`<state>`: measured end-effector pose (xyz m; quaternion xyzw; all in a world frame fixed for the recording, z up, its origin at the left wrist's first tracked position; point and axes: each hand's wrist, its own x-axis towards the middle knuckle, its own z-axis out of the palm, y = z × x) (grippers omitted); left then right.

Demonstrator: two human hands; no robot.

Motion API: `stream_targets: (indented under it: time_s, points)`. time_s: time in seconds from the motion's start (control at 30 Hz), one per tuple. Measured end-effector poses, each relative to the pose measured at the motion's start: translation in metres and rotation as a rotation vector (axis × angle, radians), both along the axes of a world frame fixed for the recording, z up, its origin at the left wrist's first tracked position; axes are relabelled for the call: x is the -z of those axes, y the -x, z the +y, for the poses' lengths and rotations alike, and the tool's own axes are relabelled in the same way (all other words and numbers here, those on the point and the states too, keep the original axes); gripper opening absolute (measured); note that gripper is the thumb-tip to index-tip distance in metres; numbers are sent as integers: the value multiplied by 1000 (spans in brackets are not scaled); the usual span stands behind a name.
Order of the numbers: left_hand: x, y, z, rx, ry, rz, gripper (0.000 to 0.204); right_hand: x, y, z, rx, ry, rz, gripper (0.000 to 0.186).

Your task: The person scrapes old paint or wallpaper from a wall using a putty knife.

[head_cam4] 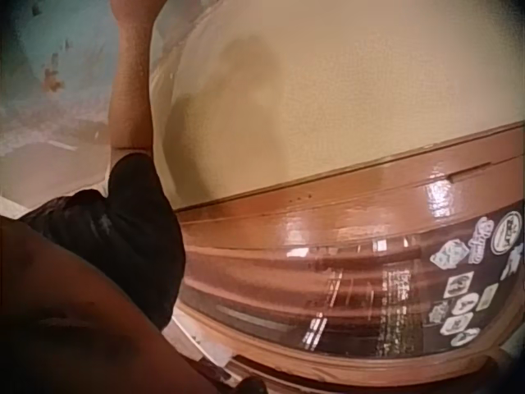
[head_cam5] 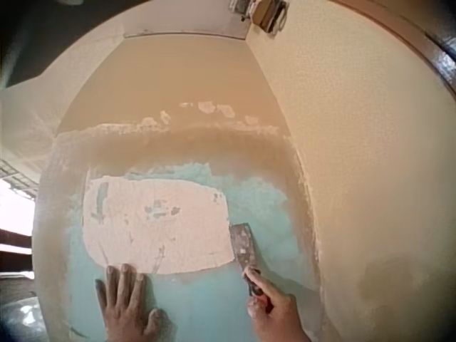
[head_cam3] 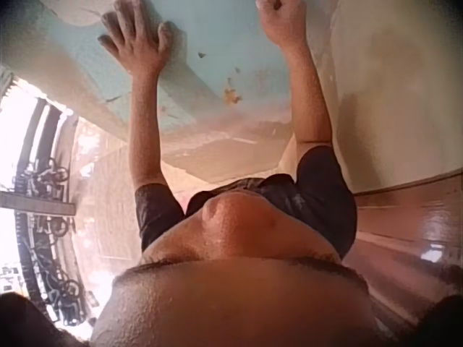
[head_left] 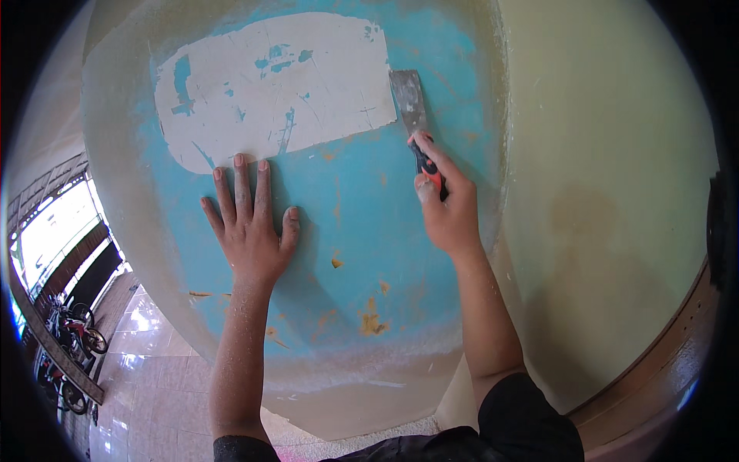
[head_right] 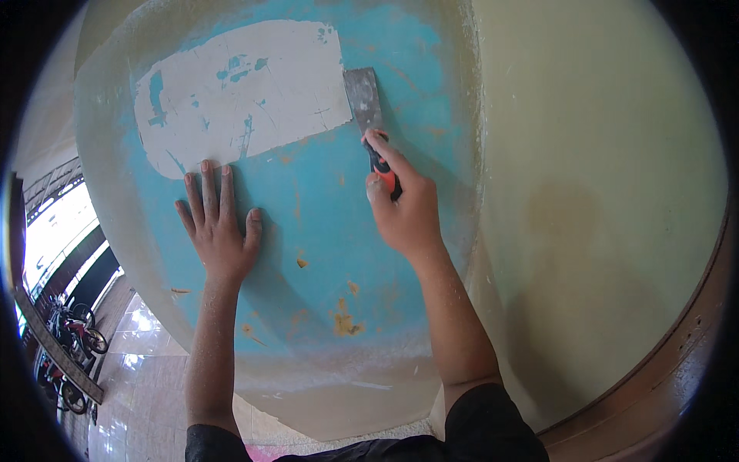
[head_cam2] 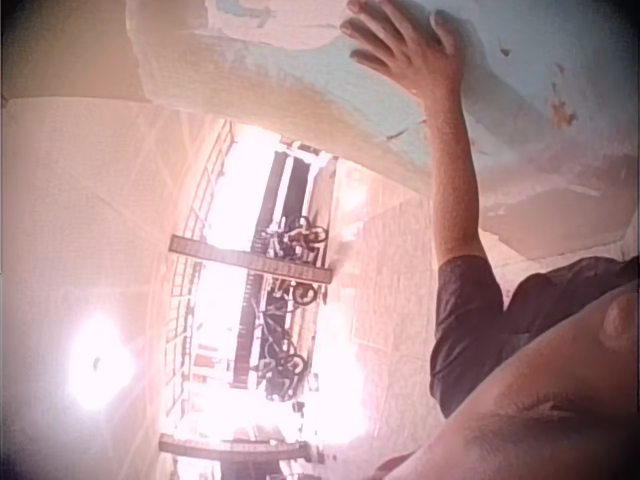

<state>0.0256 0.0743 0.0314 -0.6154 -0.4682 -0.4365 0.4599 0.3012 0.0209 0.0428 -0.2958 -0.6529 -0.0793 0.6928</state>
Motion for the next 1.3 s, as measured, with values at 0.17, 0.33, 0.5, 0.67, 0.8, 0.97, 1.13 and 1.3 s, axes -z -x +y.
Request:
stream_targets:
  time_s: [0.17,0.33,0.5,0.67,0.8,0.97,1.13,1.3]
  points:
    - [-1,1,-2,-5,-8,0,71,-37,2,2,-31,-30,9,48]
    - [-1,-2,0,3,2,4,72,-85,-4,9,-2,-49,-8,43]
    - [0,0,2,53,-20,-16,72,-112,-5,2,39,20,-9,43]
    - [7,4,-3,50,-2,-30,72,-29,-4,11,-22,-54,-8,45]
    - [33,-8,-3,70,10,-40,72,113,10,11,38,11,33,49]
    - [84,-24,-15,173,175,-70,74,197,31,-9,-41,137,5,50]
    - [127,-42,-49,260,339,-43,73,175,28,-21,-33,137,19,50]
    - [132,-46,-75,358,384,-30,72,168,27,-34,-116,283,-33,53]
